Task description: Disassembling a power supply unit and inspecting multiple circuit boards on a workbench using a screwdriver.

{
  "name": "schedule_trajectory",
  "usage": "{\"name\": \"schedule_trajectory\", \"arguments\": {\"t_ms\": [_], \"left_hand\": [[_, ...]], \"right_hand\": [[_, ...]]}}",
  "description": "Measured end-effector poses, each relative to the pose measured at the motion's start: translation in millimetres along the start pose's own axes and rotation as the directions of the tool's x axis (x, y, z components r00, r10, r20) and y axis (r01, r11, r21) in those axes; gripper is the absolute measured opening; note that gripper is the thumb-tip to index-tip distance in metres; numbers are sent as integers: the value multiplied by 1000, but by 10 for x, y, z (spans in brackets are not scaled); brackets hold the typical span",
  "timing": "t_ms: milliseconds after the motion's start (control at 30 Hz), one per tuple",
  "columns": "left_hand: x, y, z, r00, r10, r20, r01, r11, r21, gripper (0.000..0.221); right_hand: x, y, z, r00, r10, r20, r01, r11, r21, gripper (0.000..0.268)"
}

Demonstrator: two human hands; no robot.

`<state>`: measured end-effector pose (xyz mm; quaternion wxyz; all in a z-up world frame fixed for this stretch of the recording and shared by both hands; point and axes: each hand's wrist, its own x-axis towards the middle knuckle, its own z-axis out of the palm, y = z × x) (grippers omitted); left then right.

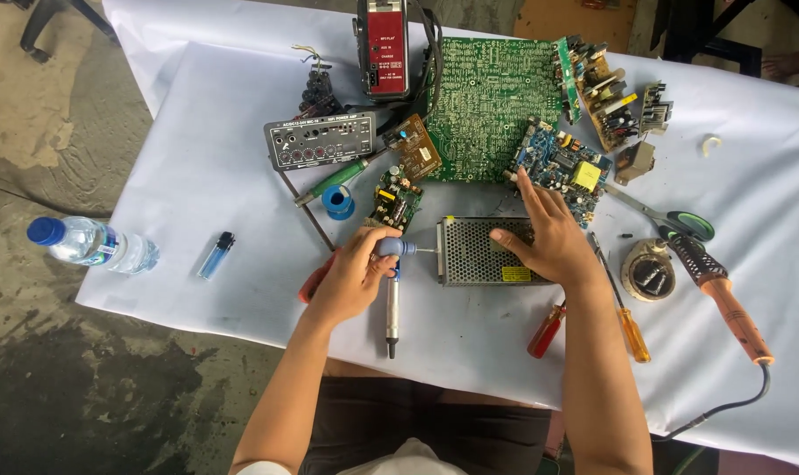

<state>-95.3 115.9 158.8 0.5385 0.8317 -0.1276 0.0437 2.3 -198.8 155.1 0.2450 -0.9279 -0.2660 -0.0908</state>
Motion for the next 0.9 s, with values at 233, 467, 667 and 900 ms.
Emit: {"name": "schedule_trajectory", "arguments": {"t_ms": [233,467,667,900], "left_hand": [[-44,-57,116,1000,24,-18,-24,1000,-1,28],[-63,-126,113,998,-51,-48,52,999,13,28],[-57,-127,152,999,-34,-34,36,997,70,29],[-58,-188,179,998,-40,-46,44,995,89,29]], "right_hand": [[26,-65,3,1000,-10,-10,10,999,32,92],[28,-13,47,1000,6,21,-7,1000,30,92],[42,-26,32,999,19,32,-20,999,31,92],[26,-26,47,1000,2,5,-3,999,40,90]]}}
